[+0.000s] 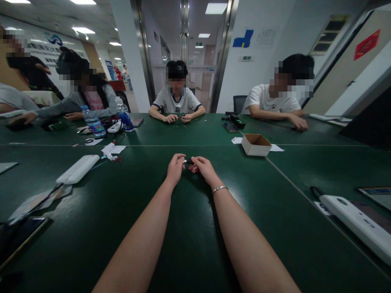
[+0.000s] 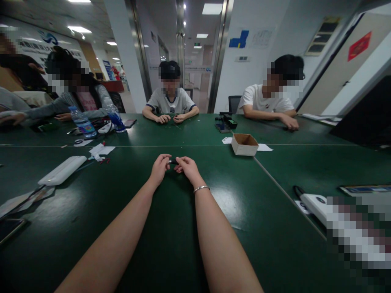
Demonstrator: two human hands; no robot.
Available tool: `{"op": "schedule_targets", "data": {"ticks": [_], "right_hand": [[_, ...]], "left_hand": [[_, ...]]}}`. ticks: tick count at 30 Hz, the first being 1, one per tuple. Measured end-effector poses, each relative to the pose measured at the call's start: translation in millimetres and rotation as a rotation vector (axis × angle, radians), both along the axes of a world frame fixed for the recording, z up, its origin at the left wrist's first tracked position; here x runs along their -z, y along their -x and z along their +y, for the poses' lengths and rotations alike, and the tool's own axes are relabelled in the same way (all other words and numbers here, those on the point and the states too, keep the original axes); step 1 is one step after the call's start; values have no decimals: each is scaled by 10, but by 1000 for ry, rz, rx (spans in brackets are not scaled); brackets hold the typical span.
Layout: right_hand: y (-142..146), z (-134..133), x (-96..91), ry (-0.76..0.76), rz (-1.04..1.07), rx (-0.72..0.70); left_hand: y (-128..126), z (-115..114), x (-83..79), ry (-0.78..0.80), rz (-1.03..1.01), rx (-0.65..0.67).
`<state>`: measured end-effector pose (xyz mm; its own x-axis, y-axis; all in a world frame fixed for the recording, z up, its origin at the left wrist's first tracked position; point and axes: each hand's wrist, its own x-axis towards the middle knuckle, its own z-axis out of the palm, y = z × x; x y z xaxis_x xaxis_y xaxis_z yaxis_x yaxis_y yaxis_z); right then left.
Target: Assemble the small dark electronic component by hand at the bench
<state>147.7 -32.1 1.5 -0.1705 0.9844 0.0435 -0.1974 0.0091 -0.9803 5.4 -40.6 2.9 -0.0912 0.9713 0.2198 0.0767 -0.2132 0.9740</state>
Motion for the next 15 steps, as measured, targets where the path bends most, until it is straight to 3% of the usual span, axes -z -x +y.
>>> {"op": "schedule_targets", "data": {"ticks": [15], "right_hand": [[5, -16, -18, 5, -5, -1]], "left_hand": [[27, 44, 64, 10, 9, -35]]}}
